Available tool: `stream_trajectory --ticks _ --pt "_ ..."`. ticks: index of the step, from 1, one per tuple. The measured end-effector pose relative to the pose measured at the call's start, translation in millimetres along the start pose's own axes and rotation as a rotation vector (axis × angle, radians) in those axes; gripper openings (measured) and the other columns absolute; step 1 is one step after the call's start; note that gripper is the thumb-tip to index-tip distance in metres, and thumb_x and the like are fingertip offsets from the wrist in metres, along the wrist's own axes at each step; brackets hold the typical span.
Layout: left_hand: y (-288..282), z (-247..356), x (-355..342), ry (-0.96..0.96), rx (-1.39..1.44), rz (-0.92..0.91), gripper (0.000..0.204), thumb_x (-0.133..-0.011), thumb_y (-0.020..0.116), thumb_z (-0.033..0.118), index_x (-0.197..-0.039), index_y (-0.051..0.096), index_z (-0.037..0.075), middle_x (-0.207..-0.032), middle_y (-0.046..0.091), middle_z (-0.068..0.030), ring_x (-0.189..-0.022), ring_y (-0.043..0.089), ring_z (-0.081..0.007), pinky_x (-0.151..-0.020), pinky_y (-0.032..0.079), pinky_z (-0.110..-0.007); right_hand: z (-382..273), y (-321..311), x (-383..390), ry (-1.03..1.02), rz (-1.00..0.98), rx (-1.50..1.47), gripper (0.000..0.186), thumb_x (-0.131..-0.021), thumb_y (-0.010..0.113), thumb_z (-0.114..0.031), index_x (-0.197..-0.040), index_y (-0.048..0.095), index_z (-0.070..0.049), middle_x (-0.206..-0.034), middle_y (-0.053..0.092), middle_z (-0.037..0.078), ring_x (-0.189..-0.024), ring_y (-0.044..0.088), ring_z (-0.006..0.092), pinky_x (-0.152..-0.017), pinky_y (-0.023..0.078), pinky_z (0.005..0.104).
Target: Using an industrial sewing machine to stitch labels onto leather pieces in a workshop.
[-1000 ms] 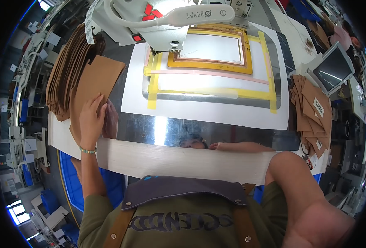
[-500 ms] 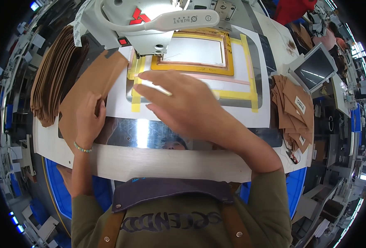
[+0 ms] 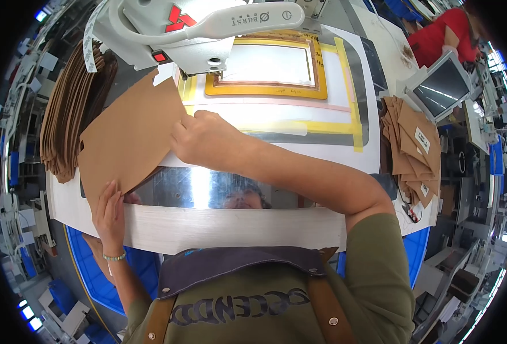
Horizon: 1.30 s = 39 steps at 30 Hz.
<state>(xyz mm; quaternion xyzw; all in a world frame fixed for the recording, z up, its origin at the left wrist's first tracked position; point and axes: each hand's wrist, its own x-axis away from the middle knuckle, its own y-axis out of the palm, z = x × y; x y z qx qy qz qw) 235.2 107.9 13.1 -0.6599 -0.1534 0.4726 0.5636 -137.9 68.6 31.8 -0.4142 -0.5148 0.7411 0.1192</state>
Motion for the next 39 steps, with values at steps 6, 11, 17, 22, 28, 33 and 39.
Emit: stream_trajectory --ticks 6,11,17,22,28,33,39 --pt "-17.3 -18.0 33.6 -0.149 -0.118 -0.025 0.018 -0.092 0.078 -0.003 -0.110 0.076 -0.002 -0.126 0.077 -0.0136 -0.117 0.074 -0.0349 -0.098 0.061 -0.043 -8.5 4.9 3.7 -0.073 -0.022 -0.040 0.016 -0.077 0.076 -0.012 -0.088 0.064 -0.009 -0.090 0.061 0.002 -0.074 0.064 0.0144 -0.063 0.054 0.0283" --pt "-17.3 -21.7 31.4 -0.189 -0.165 -0.041 0.022 -0.095 0.074 -0.004 -0.117 0.076 -0.002 -0.125 0.077 -0.0150 -0.113 0.074 -0.0356 -0.098 0.061 -0.043 -9.1 1.7 2.6 -0.030 -0.026 -0.149 0.016 -0.077 0.076 -0.015 -0.089 0.066 -0.010 -0.089 0.061 0.002 -0.088 0.066 0.0167 -0.066 0.054 0.0321" --pt "-14.3 -30.7 36.6 -0.204 -0.187 -0.029 0.025 -0.097 0.076 -0.001 -0.122 0.076 -0.001 -0.126 0.076 -0.0155 -0.115 0.074 -0.0341 -0.101 0.061 -0.042 -20.4 -1.6 2.7 -0.105 0.008 -0.191 0.011 -0.077 0.076 -0.013 -0.084 0.070 -0.008 -0.088 0.065 0.002 -0.091 0.064 0.0179 -0.070 0.052 0.0334" --pt "-18.8 -34.3 40.0 -0.258 -0.226 -0.016 0.021 -0.096 0.074 -0.003 -0.118 0.075 -0.002 -0.121 0.076 -0.0164 -0.110 0.074 -0.0363 -0.096 0.062 -0.042 -28.5 22.0 -0.3 -0.218 0.100 -0.046 0.010 -0.073 0.076 -0.008 -0.071 0.067 -0.008 -0.076 0.060 0.002 -0.086 0.063 0.0173 -0.065 0.048 0.0304" --pt "-9.6 -72.6 32.3 -0.180 -0.205 0.027 0.024 -0.096 0.071 -0.006 -0.119 0.074 -0.001 -0.114 0.075 -0.0141 -0.105 0.073 -0.0335 -0.090 0.061 -0.044 -2.5 6.8 -15.9 -0.153 0.105 0.114 0.010 -0.072 0.075 -0.008 -0.071 0.065 -0.009 -0.077 0.057 0.001 -0.085 0.062 0.0171 -0.062 0.047 0.0294" --pt "15.3 -85.7 -28.9 -0.038 -0.149 -0.016 0.025 -0.096 0.068 -0.006 -0.120 0.074 -0.001 -0.112 0.073 -0.0139 -0.103 0.071 -0.0334 -0.088 0.059 -0.042 29.4 14.3 6.4 -0.055 0.050 0.187 0.009 -0.074 0.074 -0.010 -0.076 0.066 -0.010 -0.080 0.059 0.001 -0.083 0.061 0.0166 -0.063 0.047 0.0295" --pt "51.0 -62.6 -119.8 0.218 -0.062 -0.022 0.023 -0.090 0.069 -0.004 -0.113 0.073 -0.004 -0.105 0.071 -0.0150 -0.095 0.069 -0.0334 -0.082 0.058 -0.042 61.8 -15.7 55.5 0.066 -0.035 0.178 0.010 -0.076 0.074 -0.011 -0.083 0.068 -0.008 -0.088 0.063 0.002 -0.088 0.066 0.0186 -0.075 0.055 0.0319"
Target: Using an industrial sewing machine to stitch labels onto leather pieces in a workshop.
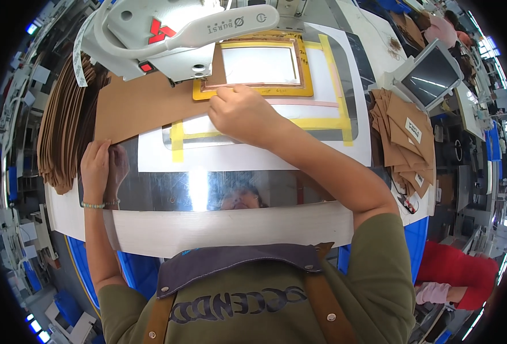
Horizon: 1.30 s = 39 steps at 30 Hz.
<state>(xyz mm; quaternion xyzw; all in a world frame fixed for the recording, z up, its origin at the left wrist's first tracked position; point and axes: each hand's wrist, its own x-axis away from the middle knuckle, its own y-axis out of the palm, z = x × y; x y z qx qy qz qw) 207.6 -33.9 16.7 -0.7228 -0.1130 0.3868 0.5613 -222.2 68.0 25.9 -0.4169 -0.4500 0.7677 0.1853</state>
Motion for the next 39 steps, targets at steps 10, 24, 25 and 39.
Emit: stream_trajectory --ticks 10,24,25,39 --pt "46.2 60.9 -108.4 0.351 0.147 0.047 0.029 -0.083 0.071 -0.001 -0.112 0.074 -0.003 -0.105 0.070 -0.0112 -0.095 0.069 -0.0299 -0.083 0.058 -0.039 52.6 -65.4 91.5 0.148 -0.256 0.167 0.012 -0.079 0.072 -0.008 -0.091 0.071 -0.005 -0.097 0.064 0.004 -0.095 0.066 0.0207 -0.075 0.055 0.0347" --pt "40.4 123.2 -115.4 0.326 0.194 -0.080 0.044 -0.096 0.069 0.008 -0.139 0.069 0.003 -0.148 0.066 -0.0139 -0.142 0.058 -0.0337 -0.114 0.048 -0.045 39.0 -77.8 159.6 0.614 -0.244 0.108 0.045 -0.103 0.070 -0.028 -0.139 0.069 0.000 -0.157 0.058 0.015 -0.149 0.049 0.0332 -0.119 0.040 0.0516" --pt "44.0 126.0 -110.5 0.346 0.216 -0.078 0.044 -0.096 0.069 0.008 -0.139 0.069 0.003 -0.148 0.066 -0.0139 -0.142 0.058 -0.0337 -0.114 0.048 -0.045 36.5 -76.8 165.6 0.634 -0.260 0.122 0.045 -0.103 0.070 -0.028 -0.139 0.069 0.000 -0.157 0.058 0.015 -0.149 0.049 0.0332 -0.119 0.040 0.0516" --pt "53.5 119.3 -97.8 0.063 0.299 -0.280 0.053 -0.108 0.057 0.015 -0.161 0.056 0.012 -0.174 0.041 -0.0112 -0.164 0.028 -0.0374 -0.134 0.022 -0.050 37.4 -69.9 180.6 0.744 -0.322 0.184 0.058 -0.111 0.056 -0.047 -0.145 0.066 -0.001 -0.162 0.052 0.015 -0.158 0.036 0.0339 -0.127 0.030 0.0589"
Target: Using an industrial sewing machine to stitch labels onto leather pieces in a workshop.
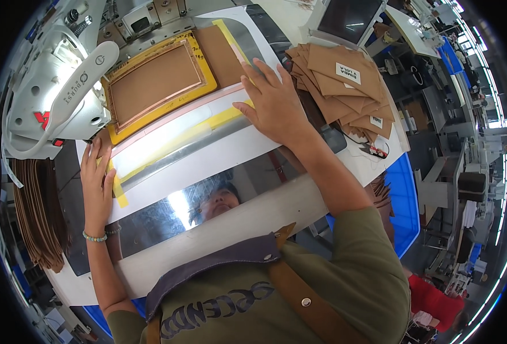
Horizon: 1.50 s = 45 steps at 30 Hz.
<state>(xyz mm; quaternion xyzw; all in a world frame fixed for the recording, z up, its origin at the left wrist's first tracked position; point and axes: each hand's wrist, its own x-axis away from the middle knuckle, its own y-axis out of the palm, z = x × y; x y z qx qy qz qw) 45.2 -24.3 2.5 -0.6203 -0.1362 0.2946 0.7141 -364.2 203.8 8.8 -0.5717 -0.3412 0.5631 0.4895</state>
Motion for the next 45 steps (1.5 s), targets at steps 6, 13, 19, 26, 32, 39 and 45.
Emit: stream_trajectory --ticks 6,13,19,26,32,39,45 --pt "-1.5 3.0 1.1 -0.039 0.059 0.075 0.056 -0.109 0.061 0.025 -0.162 0.053 0.010 -0.174 0.041 -0.0126 -0.165 0.026 -0.0370 -0.133 0.023 -0.051 -1.1 0.2 -0.3 -0.001 0.043 -0.132 0.055 -0.110 0.059 -0.045 -0.148 0.065 -0.007 -0.166 0.048 0.014 -0.160 0.034 0.0341 -0.127 0.029 0.0595" --pt "-8.4 -0.9 4.3 0.005 -0.036 0.009 0.063 -0.106 0.064 0.024 -0.165 0.049 0.009 -0.173 0.042 -0.0164 -0.164 0.029 -0.0393 -0.132 0.025 -0.050 0.9 -3.3 -3.1 -0.029 -0.009 -0.158 0.054 -0.109 0.060 -0.042 -0.151 0.063 -0.008 -0.166 0.049 0.014 -0.159 0.035 0.0354 -0.128 0.029 0.0559" --pt "-10.9 -9.0 2.8 0.024 0.026 0.142 0.064 -0.101 0.070 0.022 -0.161 0.052 0.007 -0.169 0.047 -0.0180 -0.158 0.037 -0.0430 -0.128 0.033 -0.052 -0.6 0.1 -4.2 -0.024 0.020 -0.154 0.056 -0.108 0.061 -0.039 -0.155 0.059 -0.010 -0.167 0.049 0.013 -0.158 0.038 0.0354 -0.127 0.030 0.0557" --pt "-10.5 -12.1 7.3 0.038 -0.086 0.043 0.062 -0.101 0.073 0.036 -0.158 0.059 0.014 -0.168 0.048 -0.0177 -0.158 0.038 -0.0423 -0.125 0.036 -0.053 0.6 -3.1 -3.3 -0.025 -0.041 -0.142 0.051 -0.110 0.058 -0.037 -0.153 0.062 -0.010 -0.167 0.050 0.012 -0.158 0.037 0.0342 -0.127 0.029 0.0539" --pt "-13.3 -5.0 5.9 0.020 -0.025 0.070 0.061 -0.101 0.072 0.033 -0.157 0.060 0.013 -0.170 0.045 -0.0170 -0.157 0.040 -0.0410 -0.124 0.036 -0.051 -0.1 -4.3 -4.0 -0.022 -0.058 -0.138 0.051 -0.111 0.057 -0.037 -0.154 0.062 -0.010 -0.167 0.049 0.011 -0.159 0.036 0.0347 -0.128 0.029 0.0530" --pt "-19.3 -5.6 8.2 0.033 -0.122 0.022 0.060 -0.099 0.075 0.036 -0.153 0.063 0.011 -0.167 0.050 -0.0171 -0.154 0.045 -0.0400 -0.121 0.040 -0.050 -0.1 -3.1 -4.4 -0.012 -0.050 -0.187 0.051 -0.111 0.058 -0.038 -0.154 0.062 -0.011 -0.167 0.050 0.010 -0.158 0.038 0.0349 -0.128 0.030 0.0536" --pt "-13.2 -9.5 3.2 0.064 -0.059 0.054 0.058 -0.097 0.078 0.027 -0.150 0.065 0.009 -0.166 0.052 -0.0154 -0.151 0.049 -0.0395 -0.119 0.043 -0.048 5.2 -0.3 1.1 0.010 -0.039 -0.168 0.051 -0.109 0.061 -0.038 -0.153 0.063 -0.011 -0.165 0.052 0.011 -0.155 0.042 0.0356 -0.126 0.033 0.0539"
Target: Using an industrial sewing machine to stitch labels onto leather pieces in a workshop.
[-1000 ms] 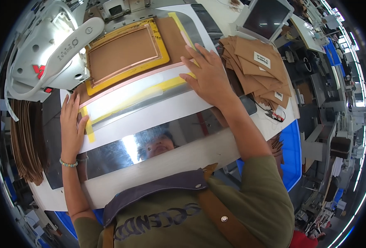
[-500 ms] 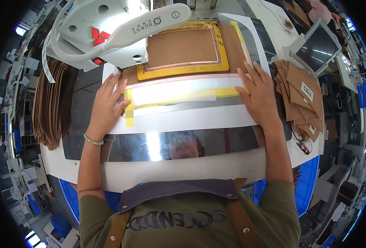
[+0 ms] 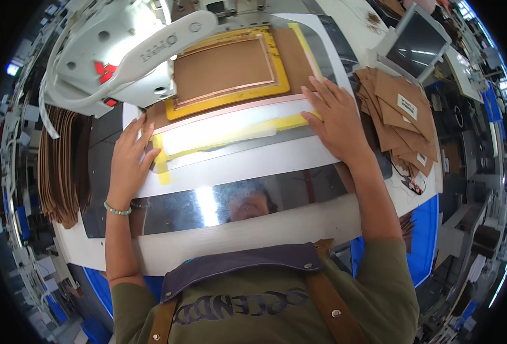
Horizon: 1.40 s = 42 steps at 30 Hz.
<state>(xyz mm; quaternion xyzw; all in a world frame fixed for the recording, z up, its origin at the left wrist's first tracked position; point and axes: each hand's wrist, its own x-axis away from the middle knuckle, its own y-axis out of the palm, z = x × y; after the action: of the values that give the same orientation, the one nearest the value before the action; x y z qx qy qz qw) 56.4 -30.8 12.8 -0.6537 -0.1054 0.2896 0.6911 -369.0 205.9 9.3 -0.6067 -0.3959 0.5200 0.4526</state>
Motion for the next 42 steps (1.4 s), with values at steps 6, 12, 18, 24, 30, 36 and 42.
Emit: stream_trajectory --ticks 6,12,18,24,30,36,42 --pt "-2.6 -0.3 5.3 -0.020 -0.028 -0.012 0.055 -0.100 0.070 0.014 -0.153 0.060 0.004 -0.165 0.052 -0.0163 -0.151 0.049 -0.0376 -0.125 0.038 -0.047 -1.6 3.2 -4.3 -0.059 0.052 -0.011 0.053 -0.108 0.062 -0.039 -0.150 0.062 -0.007 -0.164 0.053 0.014 -0.153 0.045 0.0354 -0.123 0.036 0.0544" --pt "4.0 3.6 -2.0 -0.008 -0.001 -0.006 0.054 -0.100 0.071 0.014 -0.153 0.061 0.005 -0.165 0.053 -0.0155 -0.152 0.049 -0.0368 -0.125 0.038 -0.047 3.2 6.1 3.9 -0.033 0.049 -0.015 0.055 -0.112 0.056 -0.045 -0.151 0.062 -0.007 -0.164 0.053 0.014 -0.154 0.043 0.0335 -0.126 0.032 0.0546" --pt "-8.3 5.1 8.5 -0.016 0.013 0.006 0.053 -0.098 0.073 0.012 -0.149 0.064 0.004 -0.161 0.057 -0.0154 -0.147 0.054 -0.0367 -0.121 0.042 -0.048 13.0 -28.9 1.4 -0.007 0.180 -0.085 0.044 -0.107 0.066 -0.037 -0.138 0.071 -0.007 -0.155 0.061 0.015 -0.141 0.056 0.0334 -0.116 0.044 0.0506" --pt "-79.6 61.9 -1.4 0.042 0.238 0.059 0.042 -0.096 0.073 0.008 -0.137 0.070 0.000 -0.140 0.072 -0.0175 -0.128 0.068 -0.0371 -0.109 0.053 -0.045 89.1 -113.8 15.0 0.360 0.363 -0.084 0.030 -0.099 0.073 -0.022 -0.123 0.078 -0.007 -0.119 0.077 0.018 -0.111 0.072 0.0371 -0.097 0.056 0.0441" --pt "-186.0 176.6 -13.3 0.716 0.408 0.278 0.021 -0.094 0.071 0.007 -0.115 0.076 0.006 -0.115 0.078 -0.0175 -0.096 0.077 -0.0367 -0.074 0.063 -0.041 208.5 -95.1 54.7 0.686 -0.071 -0.493 0.022 -0.098 0.081 -0.022 -0.092 0.066 -0.007 -0.083 0.058 -0.002 -0.079 0.052 0.0092 -0.069 0.044 0.0301" --pt "-187.2 216.3 5.3 0.483 0.534 0.404 0.020 -0.100 0.071 0.026 -0.112 0.079 0.013 -0.106 0.077 -0.0032 -0.094 0.071 -0.0162 -0.075 0.057 -0.028 157.4 -128.0 -7.8 0.309 0.151 -0.591 0.015 -0.107 0.071 -0.017 -0.098 0.064 -0.008 -0.089 0.057 -0.007 -0.086 0.054 0.0036 -0.078 0.045 0.0252" --pt "-180.4 253.8 0.1 0.363 0.671 0.562 0.024 -0.102 0.070 0.030 -0.087 0.084 0.019 -0.088 0.078 0.0109 -0.086 0.069 -0.0024 -0.071 0.052 -0.018 -8.6 -97.8 -118.1 -0.015 0.188 -0.561 0.016 -0.097 0.074 -0.012 -0.108 0.075 -0.001 -0.089 0.068 0.007 -0.080 0.061 0.0179 -0.075 0.052 0.0323"
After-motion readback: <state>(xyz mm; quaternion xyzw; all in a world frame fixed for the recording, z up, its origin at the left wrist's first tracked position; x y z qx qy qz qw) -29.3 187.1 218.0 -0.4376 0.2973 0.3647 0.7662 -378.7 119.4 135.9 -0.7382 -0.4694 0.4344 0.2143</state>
